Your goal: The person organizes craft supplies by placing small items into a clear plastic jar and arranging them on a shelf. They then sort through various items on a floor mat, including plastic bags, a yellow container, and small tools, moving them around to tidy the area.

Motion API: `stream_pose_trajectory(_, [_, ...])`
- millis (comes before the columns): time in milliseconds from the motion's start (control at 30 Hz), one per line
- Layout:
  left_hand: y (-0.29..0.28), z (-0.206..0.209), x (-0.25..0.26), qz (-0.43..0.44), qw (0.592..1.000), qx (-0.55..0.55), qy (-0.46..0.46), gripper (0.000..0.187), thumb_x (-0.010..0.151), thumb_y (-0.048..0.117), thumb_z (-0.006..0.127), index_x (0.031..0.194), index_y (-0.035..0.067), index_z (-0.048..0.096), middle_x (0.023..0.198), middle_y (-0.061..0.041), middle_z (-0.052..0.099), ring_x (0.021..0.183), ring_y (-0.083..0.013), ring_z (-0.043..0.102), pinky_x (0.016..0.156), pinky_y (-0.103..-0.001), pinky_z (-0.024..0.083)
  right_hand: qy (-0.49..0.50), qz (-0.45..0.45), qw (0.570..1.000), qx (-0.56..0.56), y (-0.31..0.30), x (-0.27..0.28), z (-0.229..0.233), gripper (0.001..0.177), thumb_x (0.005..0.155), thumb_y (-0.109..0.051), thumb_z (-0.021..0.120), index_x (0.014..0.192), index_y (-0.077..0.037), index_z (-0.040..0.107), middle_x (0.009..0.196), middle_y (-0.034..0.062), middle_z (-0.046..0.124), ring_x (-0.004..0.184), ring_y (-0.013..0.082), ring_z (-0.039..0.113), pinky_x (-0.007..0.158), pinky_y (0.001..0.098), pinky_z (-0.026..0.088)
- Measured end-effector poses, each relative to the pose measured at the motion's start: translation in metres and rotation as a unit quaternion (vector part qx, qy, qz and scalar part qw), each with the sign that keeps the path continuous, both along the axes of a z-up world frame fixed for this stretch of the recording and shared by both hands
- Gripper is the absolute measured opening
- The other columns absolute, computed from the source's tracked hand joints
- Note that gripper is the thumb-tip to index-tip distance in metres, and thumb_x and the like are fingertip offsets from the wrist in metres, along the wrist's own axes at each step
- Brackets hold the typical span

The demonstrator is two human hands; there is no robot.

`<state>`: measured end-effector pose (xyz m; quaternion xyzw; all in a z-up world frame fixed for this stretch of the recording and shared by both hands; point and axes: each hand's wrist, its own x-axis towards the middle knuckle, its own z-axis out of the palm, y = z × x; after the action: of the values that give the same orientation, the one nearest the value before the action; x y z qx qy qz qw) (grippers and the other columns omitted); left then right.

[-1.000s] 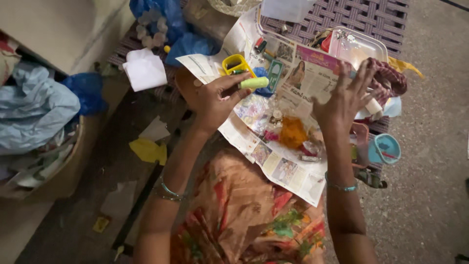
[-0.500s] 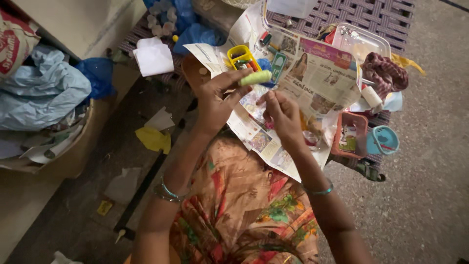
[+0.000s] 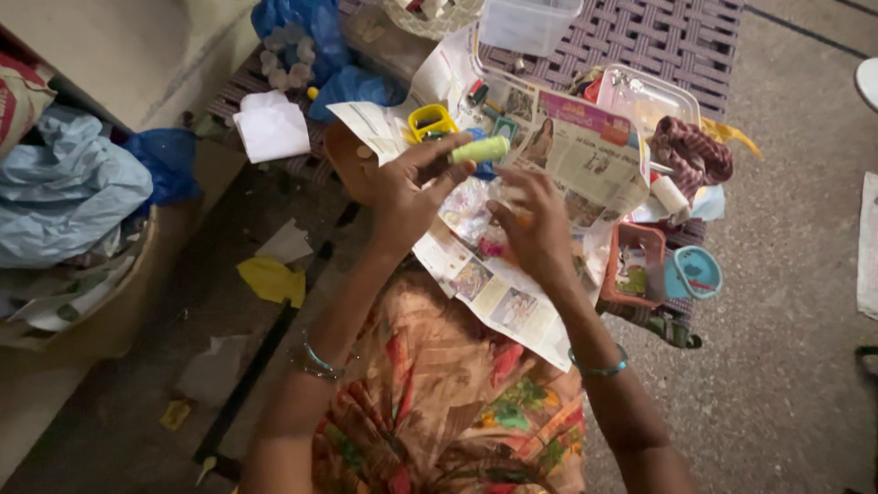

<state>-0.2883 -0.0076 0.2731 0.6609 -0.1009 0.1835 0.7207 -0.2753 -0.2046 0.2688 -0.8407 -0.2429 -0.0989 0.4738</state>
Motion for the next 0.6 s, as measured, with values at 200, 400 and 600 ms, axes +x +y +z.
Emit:
stream_pose_trajectory(200, [-0.010,-0.001,0.022,0.001,0.998,0.064,-0.022,0.036,0.093,0.010,0.079,0.128,0.005,0.070,0.115,-0.005,0.076,0.100,-0.0082,0.072,0.090,-0.024,0.058,0.201,0.163,0.921,0.293,-0.014,0.032,0.022,0.053,0.100,-0.016,0.068,0.148,-0.002,0.049,0.139,0.0122,0.063,0.125,0.0200,0.063,0.107,0.0337,0.057])
stream_pose_trajectory(400, [-0.015,-0.018,0.047,0.006,0.998,0.061,-0.035,0.033,0.095,0.009,0.078,0.127,0.004,0.071,0.116,-0.006,0.076,0.101,-0.0101,0.072,0.090,-0.025,0.059,0.206,0.120,0.938,0.251,-0.013,0.068,-0.003,0.035,0.103,-0.012,0.068,0.135,0.003,0.065,0.103,0.0045,0.070,0.086,0.0087,0.063,0.077,0.0245,0.054])
stream_pose_trajectory(600, [-0.014,-0.033,0.070,-0.026,0.996,-0.074,0.037,0.035,0.098,0.008,0.079,0.132,0.002,0.073,0.099,-0.004,0.073,0.087,-0.0061,0.063,0.077,-0.020,0.051,0.230,0.058,0.951,0.196,-0.001,0.072,-0.029,0.018,0.103,-0.018,0.066,0.111,-0.004,0.076,0.086,0.0011,0.070,0.071,0.0059,0.059,0.061,0.0217,0.049])
